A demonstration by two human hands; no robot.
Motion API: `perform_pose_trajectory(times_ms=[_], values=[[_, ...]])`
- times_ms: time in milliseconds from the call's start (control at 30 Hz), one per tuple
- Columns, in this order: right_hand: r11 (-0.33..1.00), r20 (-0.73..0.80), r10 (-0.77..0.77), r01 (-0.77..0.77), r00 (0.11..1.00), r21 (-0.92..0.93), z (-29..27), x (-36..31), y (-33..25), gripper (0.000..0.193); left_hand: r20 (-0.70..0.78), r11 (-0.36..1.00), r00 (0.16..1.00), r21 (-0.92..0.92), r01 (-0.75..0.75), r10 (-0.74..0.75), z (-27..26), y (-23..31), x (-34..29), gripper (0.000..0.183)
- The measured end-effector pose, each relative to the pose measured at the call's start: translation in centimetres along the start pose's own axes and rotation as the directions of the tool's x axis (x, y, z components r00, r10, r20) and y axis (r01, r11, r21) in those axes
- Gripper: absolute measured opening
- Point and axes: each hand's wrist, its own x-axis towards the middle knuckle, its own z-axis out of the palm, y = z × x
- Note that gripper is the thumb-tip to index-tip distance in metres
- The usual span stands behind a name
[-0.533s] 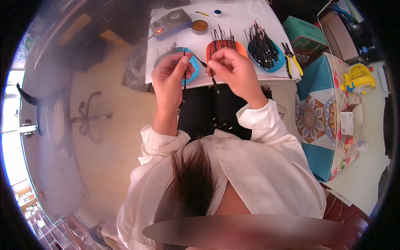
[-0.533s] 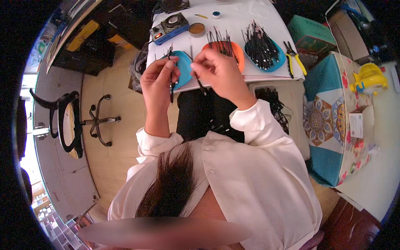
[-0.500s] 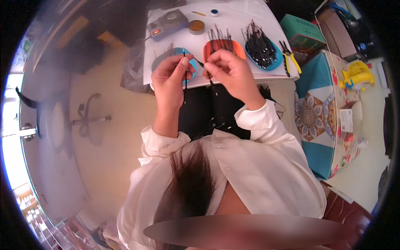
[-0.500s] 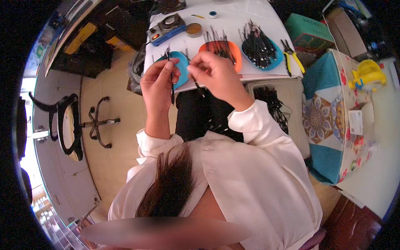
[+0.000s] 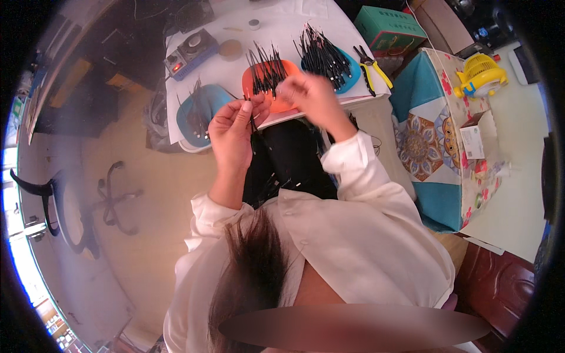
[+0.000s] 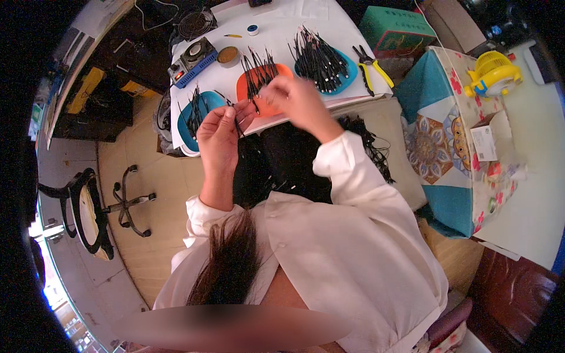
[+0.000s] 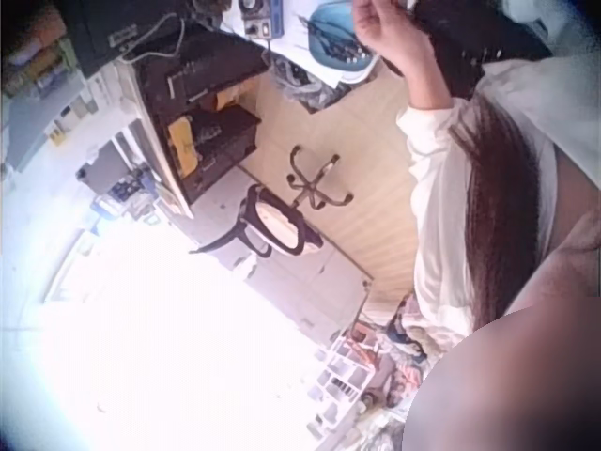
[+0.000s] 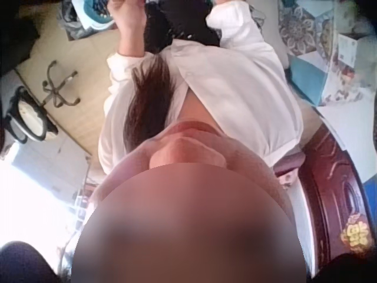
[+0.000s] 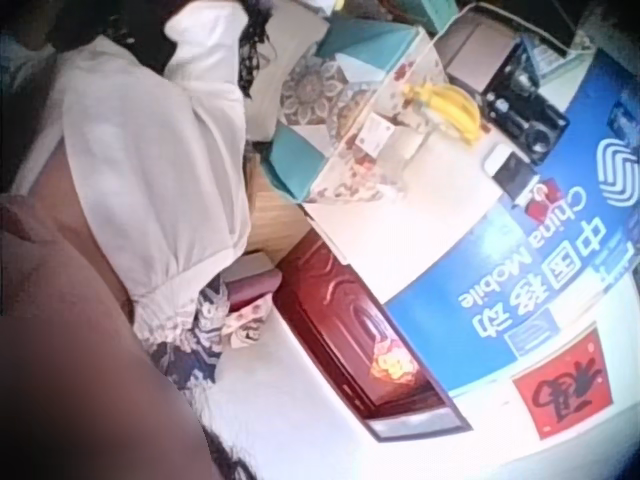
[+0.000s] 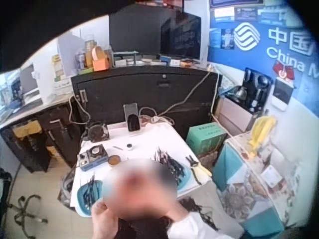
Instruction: The person repeatedly picks up black cable-like objects from a tray, twists or adjusts small components on them by hand, and places them into a small device on the table. The process is repeated multiple times with similar items.
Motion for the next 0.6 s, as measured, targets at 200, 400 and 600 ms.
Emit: perform_pose_trajectory(times_ms=[200, 400, 600], values=[[0.615, -0.281, -0.046, -0.195, 0.959, -0.764, -2.6, 7.2, 5.8, 0.022, 0.102, 0.995, 0.994, 0.086, -0.049, 0.04, -0.3, 0.3, -0.7, 0.013], [0.651, -0.346, -0.165, -0.162, 0.923, -0.742, -2.3, 6.7, 4.0, 0.025, 0.078, 0.99, 0.995, 0.128, -0.064, 0.055, -0.5, 1.7, -2.2, 0.013], [0.975, -0.121, -0.109, 0.13, 0.987, 0.182, 1.1, -3.7, -4.7, 0.013, 0.004, 0.998, 0.998, -0.006, -0.062, 0.062, 0.2, 3.5, -4.7, 0.014]])
